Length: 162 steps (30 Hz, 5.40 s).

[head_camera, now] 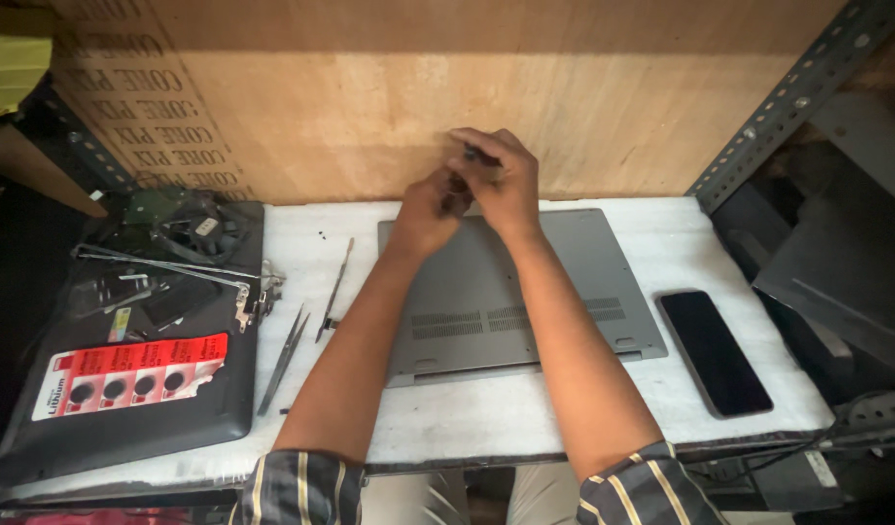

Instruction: The person uses a screwdriver to remove multiple screws from the bottom case of a closed laptop. They place the removed screws on the work surface and then use a thin metal prying tool to begin separating the bottom cover from the laptop chassis.

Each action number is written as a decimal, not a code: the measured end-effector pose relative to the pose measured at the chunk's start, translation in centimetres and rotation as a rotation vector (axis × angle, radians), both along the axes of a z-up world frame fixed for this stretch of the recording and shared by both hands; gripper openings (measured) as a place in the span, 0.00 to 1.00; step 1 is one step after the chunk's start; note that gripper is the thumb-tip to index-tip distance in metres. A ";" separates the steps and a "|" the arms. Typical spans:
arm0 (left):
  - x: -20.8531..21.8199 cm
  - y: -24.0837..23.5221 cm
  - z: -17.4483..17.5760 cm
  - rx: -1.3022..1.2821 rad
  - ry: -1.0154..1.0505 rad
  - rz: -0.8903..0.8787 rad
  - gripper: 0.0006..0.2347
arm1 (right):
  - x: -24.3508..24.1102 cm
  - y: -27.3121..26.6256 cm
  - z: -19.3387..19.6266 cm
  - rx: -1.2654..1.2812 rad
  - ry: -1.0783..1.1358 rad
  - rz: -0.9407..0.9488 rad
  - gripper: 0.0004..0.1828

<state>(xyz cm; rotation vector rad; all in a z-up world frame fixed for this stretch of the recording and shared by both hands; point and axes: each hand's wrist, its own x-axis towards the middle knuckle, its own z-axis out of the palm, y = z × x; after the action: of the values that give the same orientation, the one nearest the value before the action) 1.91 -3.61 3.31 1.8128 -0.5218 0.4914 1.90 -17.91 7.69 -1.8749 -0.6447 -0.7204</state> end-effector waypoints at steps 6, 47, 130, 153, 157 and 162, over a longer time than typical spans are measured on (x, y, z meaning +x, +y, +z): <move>-0.3 0.5 -0.4 0.132 0.083 0.157 0.08 | -0.6 0.2 0.4 0.094 0.114 0.182 0.24; -3.2 14.5 1.4 0.742 0.373 0.725 0.08 | 0.2 -3.4 0.8 0.314 0.006 0.040 0.27; -1.5 -0.6 -1.7 0.527 0.092 -0.037 0.24 | -1.1 -8.2 0.5 -0.138 -0.160 -0.340 0.23; -3.9 -3.3 1.7 0.390 -0.264 0.013 0.20 | 2.2 -10.0 -0.9 0.313 0.059 0.078 0.16; -0.7 -6.3 1.2 0.427 -0.224 0.017 0.19 | 1.6 -10.0 -0.8 0.178 -0.001 -0.161 0.14; 4.2 -8.9 -1.5 0.214 -0.055 -0.112 0.10 | 2.1 -9.9 -1.1 0.356 0.147 0.126 0.12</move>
<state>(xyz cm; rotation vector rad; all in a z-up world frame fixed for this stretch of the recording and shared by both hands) 6.12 -12.48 1.86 1.9644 -0.7331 0.4223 3.98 -27.84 6.60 -1.5285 -0.4984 -0.5680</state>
